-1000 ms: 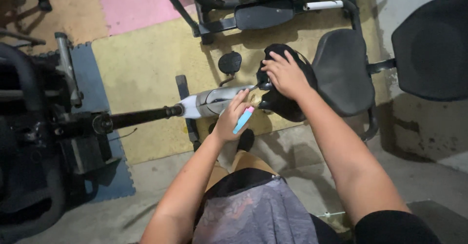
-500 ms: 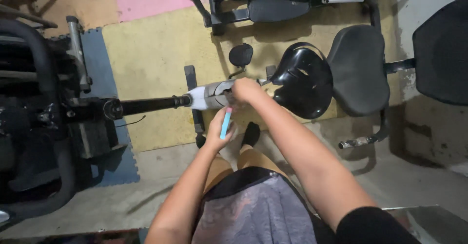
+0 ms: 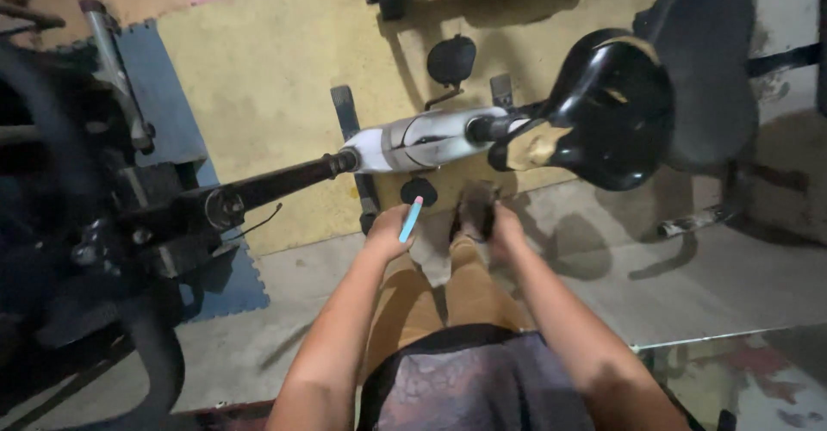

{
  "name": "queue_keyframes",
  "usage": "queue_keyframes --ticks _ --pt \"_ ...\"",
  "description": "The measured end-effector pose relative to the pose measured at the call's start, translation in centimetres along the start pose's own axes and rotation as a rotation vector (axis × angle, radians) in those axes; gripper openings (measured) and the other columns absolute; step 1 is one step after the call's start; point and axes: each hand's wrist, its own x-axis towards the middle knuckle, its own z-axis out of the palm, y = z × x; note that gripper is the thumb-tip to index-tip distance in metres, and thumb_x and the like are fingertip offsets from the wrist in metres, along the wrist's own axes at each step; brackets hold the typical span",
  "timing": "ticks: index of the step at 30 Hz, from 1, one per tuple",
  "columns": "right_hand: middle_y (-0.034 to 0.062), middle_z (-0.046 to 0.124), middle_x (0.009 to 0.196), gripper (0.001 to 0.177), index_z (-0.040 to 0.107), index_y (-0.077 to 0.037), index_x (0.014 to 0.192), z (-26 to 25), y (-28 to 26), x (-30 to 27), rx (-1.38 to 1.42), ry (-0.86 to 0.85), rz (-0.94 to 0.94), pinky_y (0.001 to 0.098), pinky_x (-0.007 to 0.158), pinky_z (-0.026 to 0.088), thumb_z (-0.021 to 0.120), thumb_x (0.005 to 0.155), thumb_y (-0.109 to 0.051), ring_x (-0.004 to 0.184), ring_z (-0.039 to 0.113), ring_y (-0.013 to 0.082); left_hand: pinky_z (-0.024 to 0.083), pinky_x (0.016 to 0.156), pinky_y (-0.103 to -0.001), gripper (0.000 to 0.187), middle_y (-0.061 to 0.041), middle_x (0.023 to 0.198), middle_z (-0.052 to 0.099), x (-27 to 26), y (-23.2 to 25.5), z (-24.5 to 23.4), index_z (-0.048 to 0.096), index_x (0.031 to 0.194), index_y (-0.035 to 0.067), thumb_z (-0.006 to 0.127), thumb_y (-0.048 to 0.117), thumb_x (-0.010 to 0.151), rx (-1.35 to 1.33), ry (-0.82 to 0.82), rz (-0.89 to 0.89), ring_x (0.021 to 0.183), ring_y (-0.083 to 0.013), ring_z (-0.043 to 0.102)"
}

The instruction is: Wiping down and cleaning various exercise machines with a spray bottle and cloth.

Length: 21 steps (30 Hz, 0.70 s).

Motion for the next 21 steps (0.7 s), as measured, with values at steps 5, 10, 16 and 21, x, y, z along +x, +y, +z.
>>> queue_keyframes --ticks 5,10,16,21 --pt "0.0194 0.072 0.104 0.075 0.071 0.008 0.121 -7.1 2.8 6.7 -0.523 0.432 0.142 0.0502 0.076 0.051 0.046 0.112 -0.062 0.085 0.056 0.0262 0.054 0.081 -0.052 0.034 -0.023 0.096 0.071 2.5 -3.0 0.5 0.07 0.108 0.009 0.067 0.013 0.075 -0.088 -0.008 -0.027 0.096 -0.0444 0.068" --pt "0.0199 0.071 0.124 0.06 0.07 -0.008 0.127 -11.0 5.3 15.2 -1.209 0.389 -0.118 0.0499 0.093 0.051 0.041 0.103 -0.055 0.113 0.068 0.0362 0.054 0.078 -0.054 0.018 -0.022 0.087 0.071 4.9 -2.0 -0.5 0.073 0.091 0.008 0.069 0.011 0.074 0.101 -0.152 -0.161 0.088 -0.0447 0.068" --pt "0.027 0.054 0.143 0.054 0.053 -0.012 0.148 3.5 -1.5 9.0 -1.167 0.389 -0.309 0.0498 0.107 0.04 0.039 0.109 -0.047 0.131 0.049 0.0492 0.056 0.079 -0.052 0.016 -0.022 0.085 0.072 8.5 -5.5 1.6 0.074 0.085 0.008 0.072 0.017 0.072 0.239 -0.159 -0.163 0.084 -0.0429 0.07" --pt "0.0231 0.049 0.159 0.042 0.051 -0.014 0.15 7.9 -3.4 11.5 -1.223 0.156 -0.84 0.0477 0.12 0.037 0.041 0.113 -0.033 0.149 0.042 0.0459 0.054 0.076 -0.056 0.018 -0.022 0.089 0.071 8.3 -8.4 1.7 0.069 0.097 0.009 0.068 0.018 0.081 0.118 -0.005 -0.136 0.085 -0.0457 0.068"
